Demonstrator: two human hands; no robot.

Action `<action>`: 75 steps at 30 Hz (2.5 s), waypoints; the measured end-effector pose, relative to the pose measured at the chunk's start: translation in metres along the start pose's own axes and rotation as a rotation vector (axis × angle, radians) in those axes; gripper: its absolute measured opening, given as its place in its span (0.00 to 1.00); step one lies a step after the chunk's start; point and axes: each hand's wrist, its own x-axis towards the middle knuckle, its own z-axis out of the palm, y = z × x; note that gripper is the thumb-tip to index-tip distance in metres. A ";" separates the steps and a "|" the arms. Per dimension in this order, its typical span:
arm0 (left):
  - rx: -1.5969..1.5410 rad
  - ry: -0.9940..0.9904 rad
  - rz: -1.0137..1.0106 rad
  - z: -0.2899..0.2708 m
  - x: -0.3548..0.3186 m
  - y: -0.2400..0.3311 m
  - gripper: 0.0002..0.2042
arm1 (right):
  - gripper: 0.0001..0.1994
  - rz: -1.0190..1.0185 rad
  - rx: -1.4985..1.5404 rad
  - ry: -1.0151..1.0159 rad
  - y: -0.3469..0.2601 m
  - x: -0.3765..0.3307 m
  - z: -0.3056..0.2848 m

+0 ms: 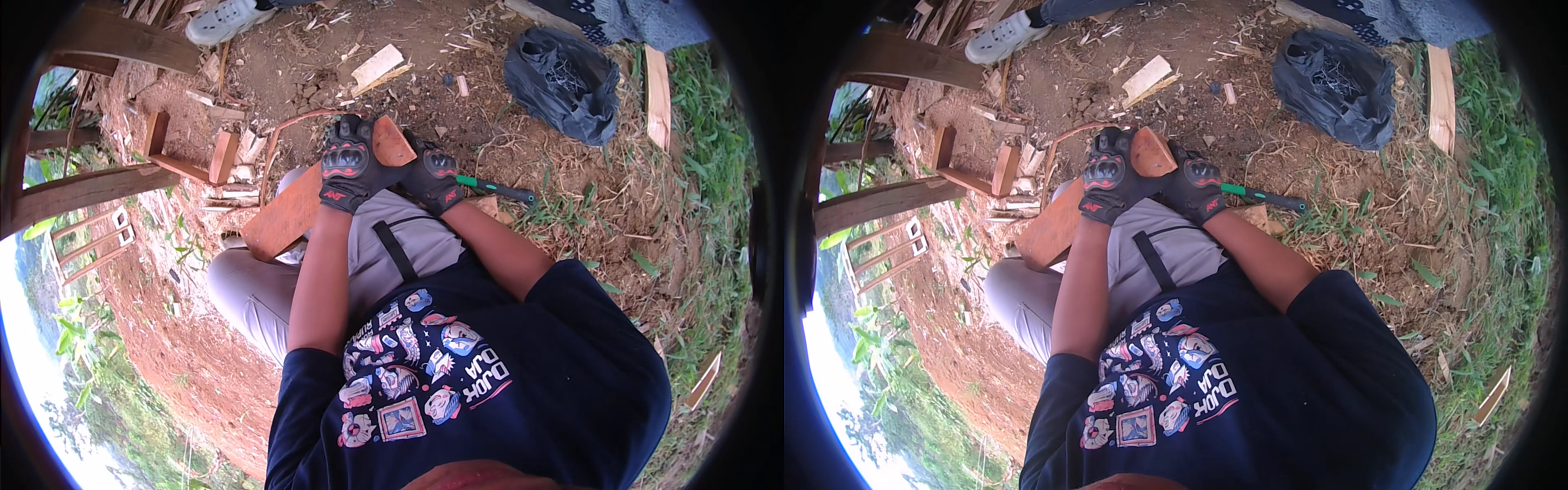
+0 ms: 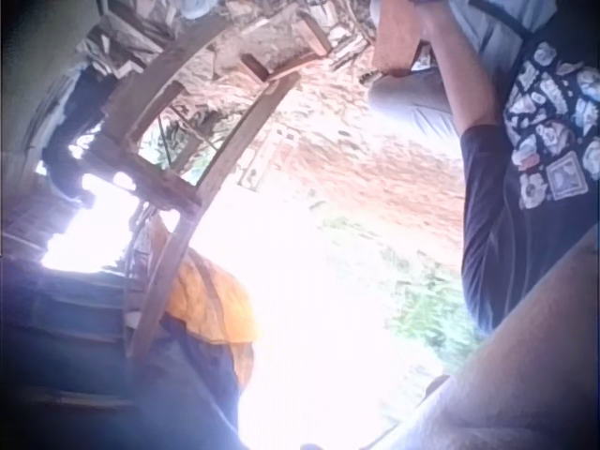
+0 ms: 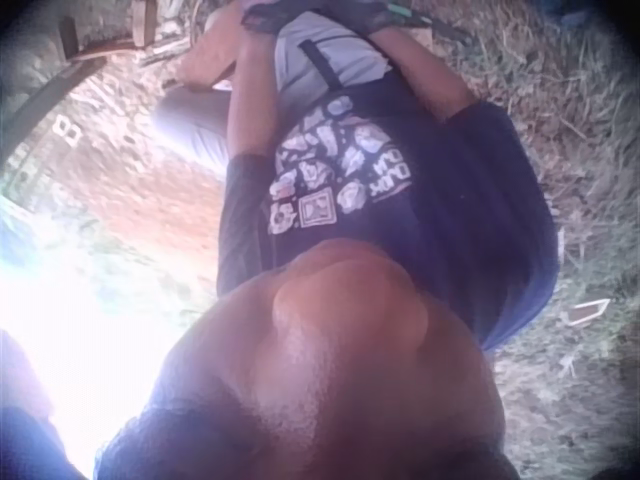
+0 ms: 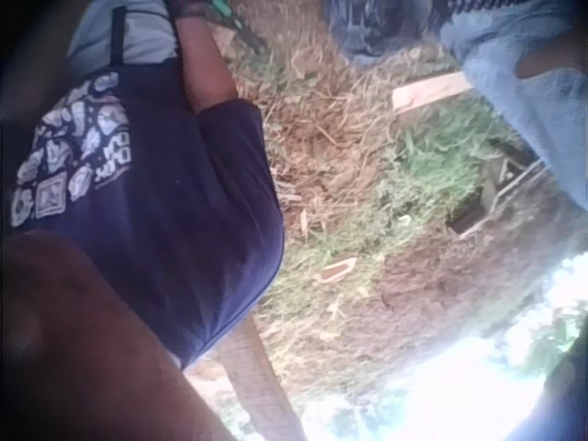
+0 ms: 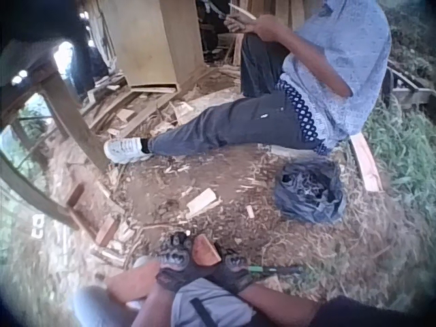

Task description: The person sits on the ground and uses a hammer to drive nails into a wooden plank. They repeatedly pick up nails from a black plastic bag and hammer them into the wood, occasionally adjusting the plank's position.

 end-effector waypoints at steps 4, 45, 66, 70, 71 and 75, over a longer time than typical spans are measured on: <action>-0.004 0.046 -0.023 -0.005 -0.006 -0.001 0.46 | 0.37 -0.039 -0.263 -0.138 -0.036 -0.003 -0.042; -0.045 0.065 -0.057 -0.003 -0.011 -0.002 0.43 | 0.23 -0.323 -0.355 -0.087 -0.084 -0.111 -0.208; -0.056 -0.005 -0.074 -0.012 -0.011 0.003 0.44 | 0.22 -0.233 -0.470 -0.070 -0.101 -0.138 -0.192; -0.021 0.055 -0.051 -0.007 -0.011 -0.003 0.43 | 0.21 -0.151 -0.413 -0.029 -0.142 -0.136 -0.206; -0.001 0.099 -0.032 -0.007 -0.011 -0.003 0.42 | 0.21 -0.146 -0.372 0.018 -0.148 -0.137 -0.208; 0.046 0.209 -0.015 0.045 -0.031 -0.037 0.44 | 0.22 -0.218 -0.497 -0.038 -0.128 -0.144 -0.194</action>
